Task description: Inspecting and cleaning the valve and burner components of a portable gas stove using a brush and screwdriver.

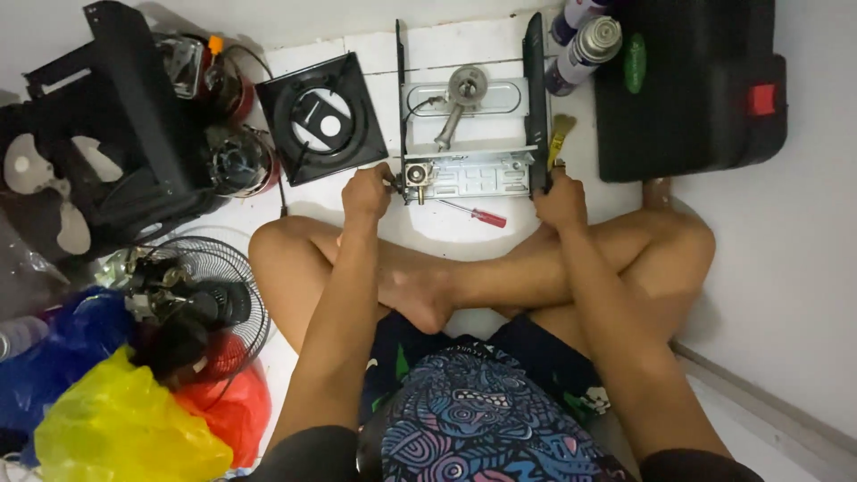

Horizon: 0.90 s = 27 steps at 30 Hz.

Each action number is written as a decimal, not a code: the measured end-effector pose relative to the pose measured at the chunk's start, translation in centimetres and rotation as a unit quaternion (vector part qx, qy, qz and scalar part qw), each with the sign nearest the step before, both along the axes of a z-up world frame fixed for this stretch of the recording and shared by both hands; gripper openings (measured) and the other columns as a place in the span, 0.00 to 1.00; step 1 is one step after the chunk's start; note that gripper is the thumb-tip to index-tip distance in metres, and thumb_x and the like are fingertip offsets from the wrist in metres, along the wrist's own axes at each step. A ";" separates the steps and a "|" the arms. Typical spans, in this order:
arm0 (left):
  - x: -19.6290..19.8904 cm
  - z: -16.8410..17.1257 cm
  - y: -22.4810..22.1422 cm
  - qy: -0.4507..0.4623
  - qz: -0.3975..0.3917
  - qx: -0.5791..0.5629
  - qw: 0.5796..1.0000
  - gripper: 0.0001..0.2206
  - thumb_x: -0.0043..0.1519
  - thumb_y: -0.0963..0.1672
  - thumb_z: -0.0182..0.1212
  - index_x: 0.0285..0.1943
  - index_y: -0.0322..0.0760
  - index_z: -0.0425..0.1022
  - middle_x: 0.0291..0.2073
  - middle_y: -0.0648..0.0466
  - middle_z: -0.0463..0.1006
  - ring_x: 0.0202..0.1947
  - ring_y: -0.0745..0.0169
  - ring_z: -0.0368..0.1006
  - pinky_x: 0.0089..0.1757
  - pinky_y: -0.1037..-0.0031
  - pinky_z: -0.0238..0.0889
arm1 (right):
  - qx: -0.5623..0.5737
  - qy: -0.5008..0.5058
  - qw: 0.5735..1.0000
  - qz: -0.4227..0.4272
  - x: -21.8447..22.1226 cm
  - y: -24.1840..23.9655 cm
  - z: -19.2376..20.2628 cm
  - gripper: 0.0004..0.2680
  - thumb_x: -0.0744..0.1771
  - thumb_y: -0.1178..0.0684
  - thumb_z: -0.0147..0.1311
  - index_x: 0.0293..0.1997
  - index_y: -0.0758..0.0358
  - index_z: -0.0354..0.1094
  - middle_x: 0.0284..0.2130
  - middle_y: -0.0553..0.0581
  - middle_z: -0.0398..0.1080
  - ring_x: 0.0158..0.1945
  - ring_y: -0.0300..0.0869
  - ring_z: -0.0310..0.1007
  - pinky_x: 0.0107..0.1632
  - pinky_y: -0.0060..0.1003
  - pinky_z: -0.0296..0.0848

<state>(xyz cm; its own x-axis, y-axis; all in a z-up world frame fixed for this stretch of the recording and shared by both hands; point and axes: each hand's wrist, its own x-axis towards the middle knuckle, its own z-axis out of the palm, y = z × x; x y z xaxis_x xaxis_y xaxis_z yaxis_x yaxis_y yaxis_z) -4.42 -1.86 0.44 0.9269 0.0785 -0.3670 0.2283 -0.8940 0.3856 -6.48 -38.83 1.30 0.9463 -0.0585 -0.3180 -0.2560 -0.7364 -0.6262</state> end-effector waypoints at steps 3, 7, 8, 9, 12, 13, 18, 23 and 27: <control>-0.1 0.1 0.8 0.017 0.052 -0.004 0.998 0.08 0.61 0.41 0.64 0.49 0.38 0.80 0.42 0.41 0.82 0.46 0.39 0.80 0.46 0.54 0.73 | 0.006 -0.034 0.999 0.008 -0.1 -0.4 -1.4 0.16 0.69 0.55 0.52 0.56 0.86 0.65 0.39 0.84 0.72 0.43 0.65 0.77 0.39 0.52 0.78; -0.2 1.3 1.1 0.001 0.103 -0.030 0.994 0.08 0.62 0.41 0.63 0.49 0.37 0.81 0.40 0.40 0.82 0.45 0.39 0.80 0.47 0.55 0.74 | 0.005 -0.031 0.999 0.002 -0.4 0.0 0.2 0.15 0.68 0.56 0.52 0.54 0.84 0.67 0.36 0.80 0.73 0.39 0.61 0.78 0.36 0.50 0.78; -0.1 2.6 0.9 -0.024 0.144 -0.062 0.987 0.09 0.64 0.41 0.60 0.51 0.32 0.78 0.43 0.36 0.80 0.47 0.36 0.79 0.48 0.53 0.73 | 0.025 -0.017 1.000 -0.009 -0.8 0.6 1.3 0.15 0.68 0.55 0.50 0.54 0.84 0.67 0.37 0.81 0.73 0.39 0.61 0.78 0.37 0.52 0.78; 0.0 3.9 0.6 -0.048 0.185 -0.095 0.977 0.11 0.66 0.41 0.58 0.54 0.27 0.75 0.46 0.33 0.79 0.50 0.33 0.77 0.50 0.50 0.71 | 0.044 -0.002 0.999 -0.019 -1.2 1.1 2.4 0.16 0.68 0.54 0.49 0.55 0.84 0.66 0.38 0.82 0.73 0.40 0.61 0.77 0.38 0.54 0.77; 2.5 -5.2 4.0 -0.143 0.357 -0.290 0.876 0.10 0.67 0.40 0.53 0.56 0.39 0.76 0.42 0.45 0.81 0.35 0.56 0.82 0.37 0.66 0.78 | 0.028 0.015 0.999 -0.023 -0.7 1.4 3.1 0.16 0.68 0.54 0.52 0.54 0.83 0.68 0.39 0.82 0.73 0.44 0.66 0.77 0.44 0.57 0.77; 2.0 -3.9 4.1 -0.144 0.360 -0.287 0.876 0.10 0.67 0.40 0.53 0.56 0.39 0.76 0.42 0.45 0.81 0.35 0.56 0.82 0.37 0.66 0.78 | 0.031 0.015 0.999 -0.019 -0.8 1.4 2.5 0.16 0.68 0.54 0.52 0.54 0.83 0.68 0.39 0.82 0.73 0.44 0.66 0.77 0.44 0.57 0.77; 2.8 -3.8 4.6 -0.114 0.543 -0.628 0.546 0.14 0.67 0.40 0.43 0.58 0.33 0.71 0.45 0.39 0.72 0.37 0.43 0.81 0.40 0.67 0.83 | 0.055 0.019 0.998 -0.028 -0.7 0.6 1.2 0.14 0.68 0.51 0.53 0.51 0.78 0.69 0.35 0.78 0.74 0.37 0.59 0.78 0.44 0.55 0.77; 3.1 -1.3 4.9 -0.164 0.532 -0.700 0.446 0.17 0.67 0.46 0.54 0.61 0.30 0.66 0.53 0.41 0.64 0.50 0.44 0.73 0.51 0.62 0.75 | 0.038 0.022 0.999 -0.022 -0.6 0.3 0.6 0.17 0.68 0.52 0.53 0.55 0.82 0.67 0.41 0.82 0.72 0.48 0.68 0.75 0.50 0.59 0.75; 6.1 -5.8 7.5 -0.239 0.478 -0.418 0.735 0.21 0.68 0.49 0.62 0.61 0.27 0.75 0.56 0.33 0.74 0.61 0.37 0.71 0.58 0.53 0.67 | 0.071 0.004 0.997 -0.017 -0.7 -0.8 -1.0 0.15 0.68 0.51 0.52 0.51 0.79 0.67 0.25 0.71 0.72 0.30 0.55 0.76 0.40 0.51 0.75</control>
<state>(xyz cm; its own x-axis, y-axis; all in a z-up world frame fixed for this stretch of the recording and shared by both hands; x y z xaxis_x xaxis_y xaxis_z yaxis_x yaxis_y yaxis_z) 1.70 5.69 -5.35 0.6337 0.7094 -0.3084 0.2586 0.1814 0.9488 -7.20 -39.58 0.26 0.9417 -0.0436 -0.3337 -0.2848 -0.6313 -0.7213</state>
